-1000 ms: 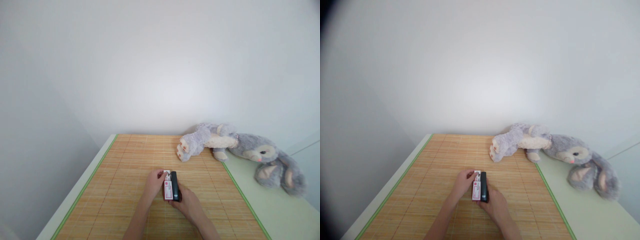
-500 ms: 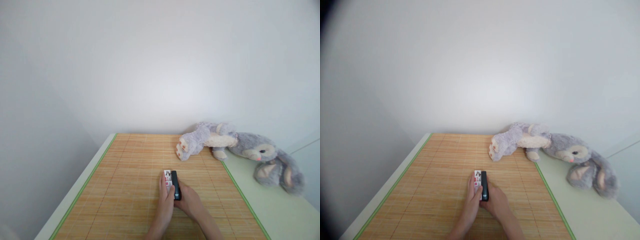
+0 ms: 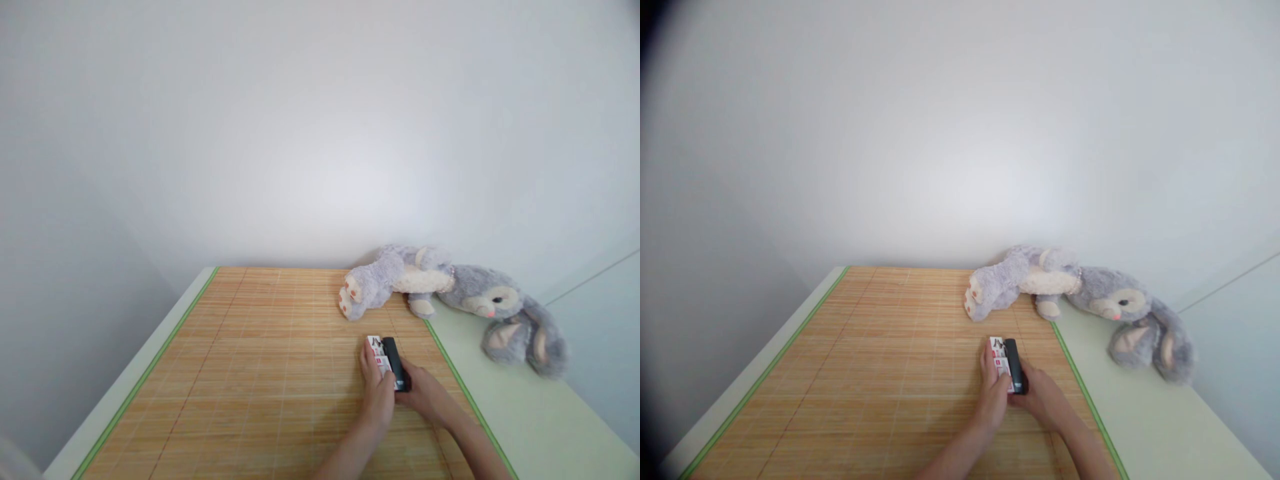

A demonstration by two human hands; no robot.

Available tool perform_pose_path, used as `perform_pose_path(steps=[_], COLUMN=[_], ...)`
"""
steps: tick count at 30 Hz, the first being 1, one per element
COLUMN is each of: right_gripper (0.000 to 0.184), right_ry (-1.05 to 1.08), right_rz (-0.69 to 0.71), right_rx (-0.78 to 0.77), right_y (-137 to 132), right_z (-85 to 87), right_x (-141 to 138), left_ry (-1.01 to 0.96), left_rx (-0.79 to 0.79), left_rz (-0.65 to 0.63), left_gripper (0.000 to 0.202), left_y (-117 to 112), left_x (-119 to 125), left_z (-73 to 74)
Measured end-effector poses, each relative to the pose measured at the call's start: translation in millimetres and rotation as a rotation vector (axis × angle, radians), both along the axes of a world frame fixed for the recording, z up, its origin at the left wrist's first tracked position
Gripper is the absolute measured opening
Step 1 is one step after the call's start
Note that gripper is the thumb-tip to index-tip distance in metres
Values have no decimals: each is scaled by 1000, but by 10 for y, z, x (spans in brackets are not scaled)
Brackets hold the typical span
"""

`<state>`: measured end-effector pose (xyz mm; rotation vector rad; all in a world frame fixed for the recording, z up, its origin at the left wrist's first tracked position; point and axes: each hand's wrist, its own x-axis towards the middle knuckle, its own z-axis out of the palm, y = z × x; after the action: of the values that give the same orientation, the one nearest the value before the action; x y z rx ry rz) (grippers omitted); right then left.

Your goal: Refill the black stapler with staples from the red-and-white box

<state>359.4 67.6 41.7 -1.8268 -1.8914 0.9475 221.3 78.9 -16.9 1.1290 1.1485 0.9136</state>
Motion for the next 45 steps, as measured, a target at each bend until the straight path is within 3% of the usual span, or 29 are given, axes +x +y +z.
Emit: perform_pose_path(steps=[6, 8, 14, 19, 29, 41, 45], right_gripper=[59, 61, 59, 57, 60, 59, 76], right_ry=[-82, -103, -81, -64, -95, -114, -57], right_rz=[29, 26, 21, 31, 18, 10, -21], right_rx=[-55, -84, -78, -65, -48, -71, -45], right_y=[73, 85, 58, 69, 108, 103, 38], right_z=[8, 22, 51, 33, -1, 56, 81], right_x=[322, 368, 372, 388, 428, 376, 356], left_ry=[44, 78, 240, 363, 501, 517, 520], left_rx=[77, 144, 448, 585, 668, 703, 710], left_rz=[-40, -67, -224, -290, -258, -249, -249], left_gripper=[94, 90, 75, 74, 70, 69, 68], left_y=[38, 56, 258, 374, 364, 355, 333], left_x=[205, 88, -568, -676, -633, -627, -662], left_z=[115, 147, 236, 283, 242, 227, 264])
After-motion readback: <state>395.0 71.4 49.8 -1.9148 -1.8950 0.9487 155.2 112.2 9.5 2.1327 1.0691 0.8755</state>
